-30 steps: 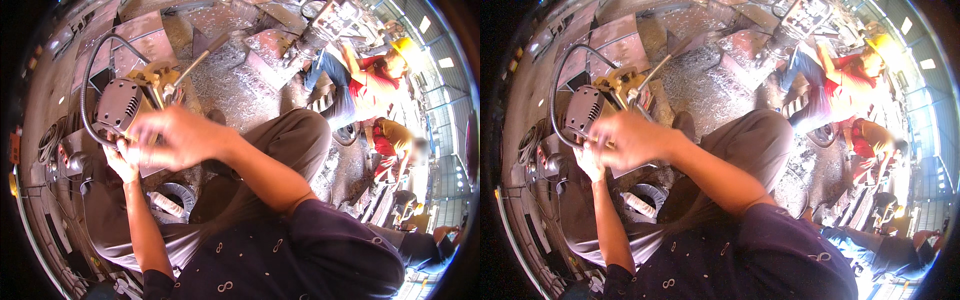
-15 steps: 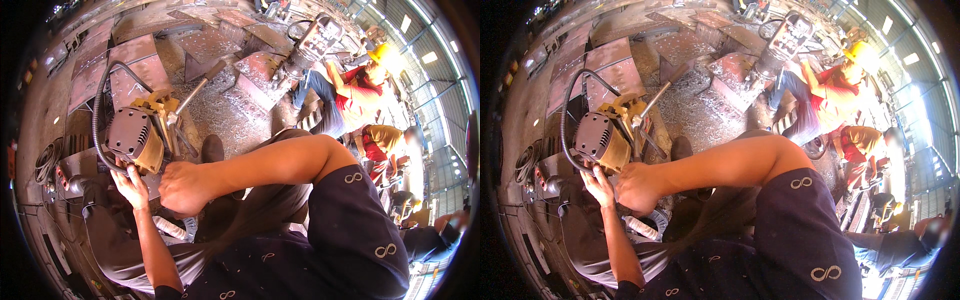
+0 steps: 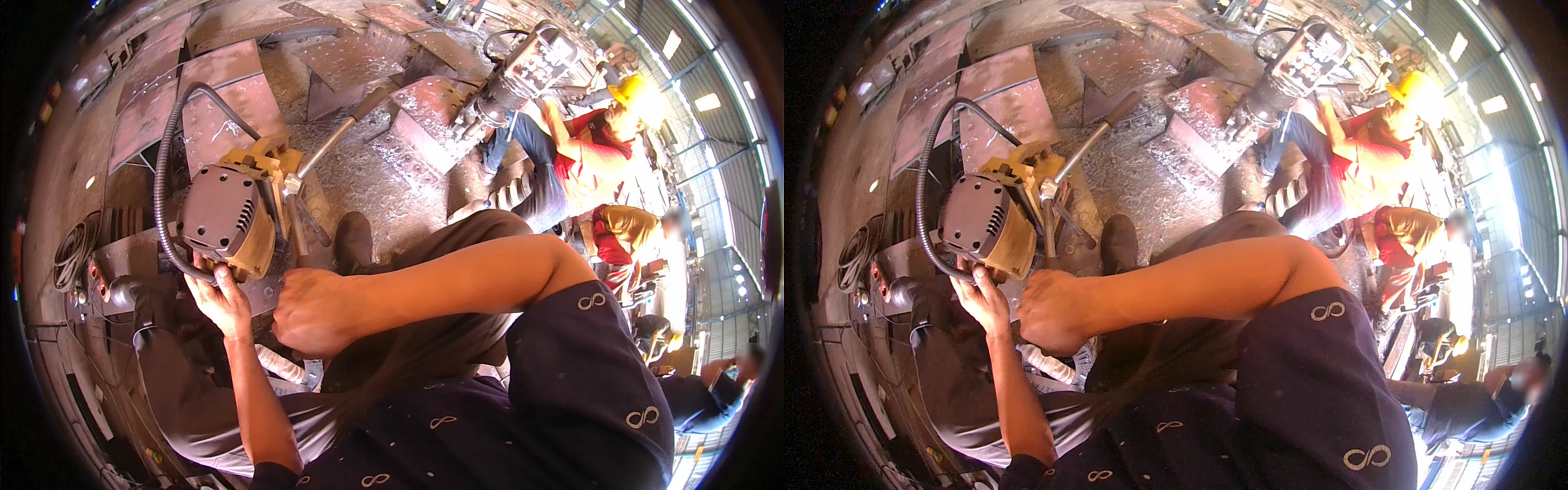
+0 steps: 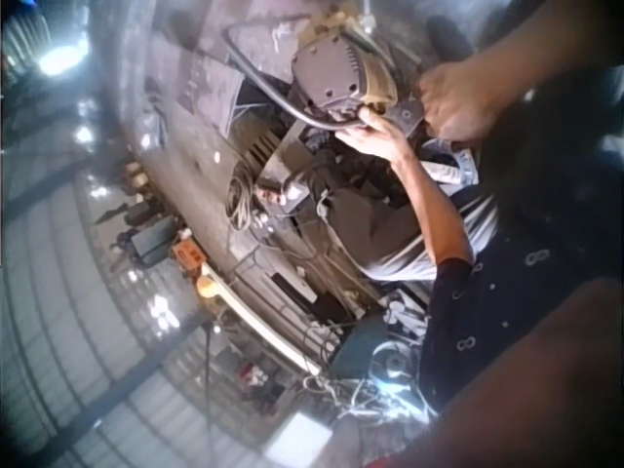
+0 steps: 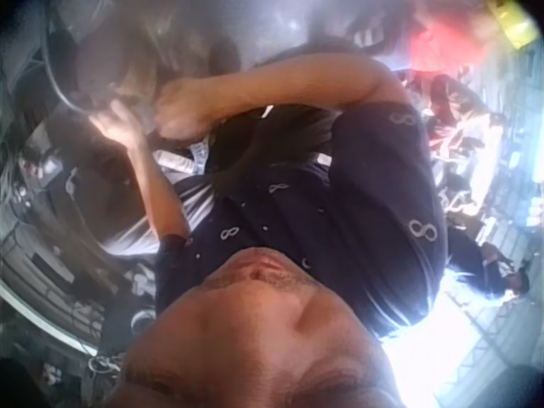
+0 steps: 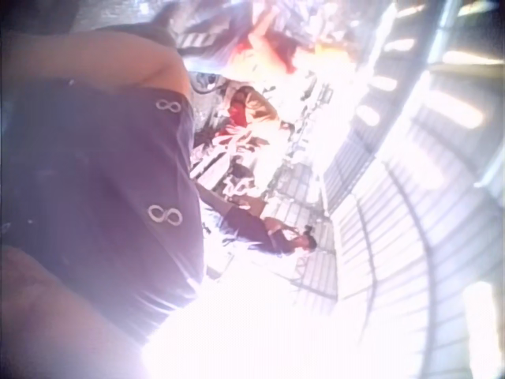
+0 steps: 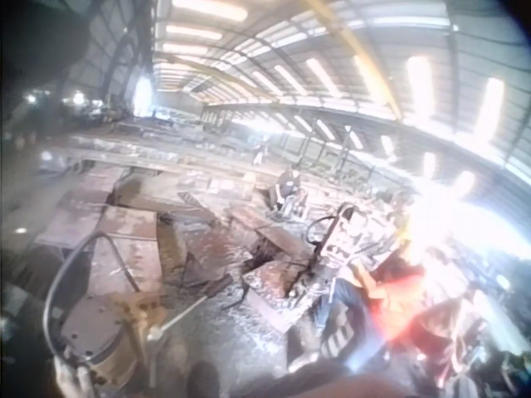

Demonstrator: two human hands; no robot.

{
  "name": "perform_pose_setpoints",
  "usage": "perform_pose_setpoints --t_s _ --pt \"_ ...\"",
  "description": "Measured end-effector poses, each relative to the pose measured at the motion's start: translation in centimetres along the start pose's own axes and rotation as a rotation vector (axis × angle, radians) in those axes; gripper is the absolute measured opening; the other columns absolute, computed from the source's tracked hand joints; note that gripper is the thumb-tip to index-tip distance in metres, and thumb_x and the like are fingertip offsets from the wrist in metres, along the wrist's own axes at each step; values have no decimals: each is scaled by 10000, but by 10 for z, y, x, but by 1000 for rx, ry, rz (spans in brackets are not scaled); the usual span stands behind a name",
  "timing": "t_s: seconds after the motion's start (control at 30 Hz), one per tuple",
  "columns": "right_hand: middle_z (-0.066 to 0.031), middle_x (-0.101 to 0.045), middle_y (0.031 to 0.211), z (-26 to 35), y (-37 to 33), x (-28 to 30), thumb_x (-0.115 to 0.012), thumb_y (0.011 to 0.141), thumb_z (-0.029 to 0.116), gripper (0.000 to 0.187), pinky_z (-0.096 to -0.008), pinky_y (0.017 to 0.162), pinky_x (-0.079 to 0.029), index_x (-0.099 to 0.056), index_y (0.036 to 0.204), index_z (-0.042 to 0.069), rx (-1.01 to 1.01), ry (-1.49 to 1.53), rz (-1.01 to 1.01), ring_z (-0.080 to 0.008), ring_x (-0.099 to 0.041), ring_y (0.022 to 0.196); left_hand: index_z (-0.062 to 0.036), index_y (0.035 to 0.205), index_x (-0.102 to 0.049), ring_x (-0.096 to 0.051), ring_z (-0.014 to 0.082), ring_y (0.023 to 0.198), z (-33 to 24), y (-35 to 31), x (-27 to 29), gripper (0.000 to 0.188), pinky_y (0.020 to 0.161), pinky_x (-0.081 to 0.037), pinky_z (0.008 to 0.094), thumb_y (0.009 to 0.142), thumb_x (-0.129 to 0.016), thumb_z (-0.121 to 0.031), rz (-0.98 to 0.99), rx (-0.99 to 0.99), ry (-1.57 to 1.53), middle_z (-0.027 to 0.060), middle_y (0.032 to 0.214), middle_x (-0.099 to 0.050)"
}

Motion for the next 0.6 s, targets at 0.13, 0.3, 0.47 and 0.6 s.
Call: perform_pose_setpoints --t_s 0.13,0.3,0.47,0.6 --pt "-85 -730 699 0 0 -1 -762 691 325 238 -430 645 -519 -740 721 89 -6 18 6 -279 -735 705 103 1429 -526 -634 325 1146 -6 2 1 556 964 -523 418 1093 -552 -339 -5 -18 15 213 1344 -572" --pt "-102 -731 698 0 1 -1 -751 706 309 232 -434 645 -531 -742 725 78 -7 32 12 -287 -739 698 94 1425 -535 -631 325 1153 -3 2 0 556 967 -520 416 1090 -554 -348 -9 5 -10 212 1340 -575" --pt "-108 -730 695 0 1 -1 -746 712 296 227 -439 648 -538 -744 736 70 -16 46 13 -295 -743 703 95 1416 -541 -639 313 1126 -6 3 1 555 954 -523 409 1089 -556 -353 -18 -12 12 208 1327 -578" --pt "-116 -731 699 0 2 -4 -764 721 310 249 -443 662 -550 -737 739 63 -32 43 66 -307 -744 709 95 1419 -535 -644 312 1112 -5 2 1 562 948 -525 406 1088 -562 -359 -5 -8 24 205 1321 -577"
Point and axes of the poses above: each hand's wrist, its own y-axis towards the middle knuckle, its own x-axis out of the back of the hand, z = x × y, the point moved 7 cm from there along y, towards the middle knuckle
